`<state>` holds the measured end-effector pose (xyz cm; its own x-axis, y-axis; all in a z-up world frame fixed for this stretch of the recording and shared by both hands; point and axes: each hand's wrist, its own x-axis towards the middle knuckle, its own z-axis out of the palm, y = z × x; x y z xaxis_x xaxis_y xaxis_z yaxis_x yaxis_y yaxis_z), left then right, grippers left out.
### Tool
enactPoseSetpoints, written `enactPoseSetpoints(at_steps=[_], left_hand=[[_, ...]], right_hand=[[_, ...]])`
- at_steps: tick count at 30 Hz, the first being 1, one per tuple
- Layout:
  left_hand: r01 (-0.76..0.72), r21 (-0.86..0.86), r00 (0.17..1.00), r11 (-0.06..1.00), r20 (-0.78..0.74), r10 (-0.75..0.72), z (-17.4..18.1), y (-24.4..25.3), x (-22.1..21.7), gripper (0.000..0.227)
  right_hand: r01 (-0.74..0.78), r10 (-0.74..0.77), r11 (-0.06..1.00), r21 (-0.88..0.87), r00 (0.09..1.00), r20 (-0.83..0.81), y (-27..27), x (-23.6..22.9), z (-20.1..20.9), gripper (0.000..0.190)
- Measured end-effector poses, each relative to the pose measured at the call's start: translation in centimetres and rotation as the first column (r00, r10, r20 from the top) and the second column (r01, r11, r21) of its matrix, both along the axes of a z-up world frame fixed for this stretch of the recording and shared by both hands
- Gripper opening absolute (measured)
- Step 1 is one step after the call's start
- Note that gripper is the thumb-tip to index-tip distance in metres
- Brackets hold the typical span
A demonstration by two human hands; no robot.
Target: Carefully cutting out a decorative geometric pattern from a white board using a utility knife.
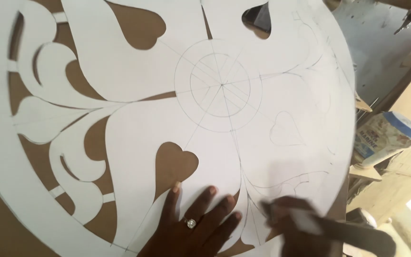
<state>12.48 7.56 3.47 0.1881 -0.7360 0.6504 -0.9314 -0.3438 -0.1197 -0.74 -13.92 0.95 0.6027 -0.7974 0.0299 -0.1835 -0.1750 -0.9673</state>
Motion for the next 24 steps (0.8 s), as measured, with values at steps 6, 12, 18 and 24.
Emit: enactPoseSetpoints(at_steps=[6,12,18,24], left_hand=[[-0.054,-0.066,0.998,0.996,-0.048,0.051,1.0,-0.2,-0.1,0.066],[-0.074,-0.078,0.997,0.994,-0.026,0.073,0.9,-0.1,0.0,0.06],[-0.051,-0.066,0.992,0.997,-0.122,0.043,1.6,0.0,-0.4,0.061],[-0.045,-0.07,0.987,0.997,-0.157,0.034,2.4,0.3,-0.8,0.06]], right_hand=[[0.058,-0.061,0.991,-0.122,0.998,-0.019,0.8,4.4,4.4,0.022],[-0.057,0.05,0.987,-0.151,0.997,-0.052,1.9,5.4,6.5,0.02],[-0.019,0.008,0.995,-0.093,0.992,-0.122,2.4,5.4,6.9,0.021],[-0.044,0.038,0.993,-0.112,0.998,-0.057,2.4,5.3,6.5,0.02]])
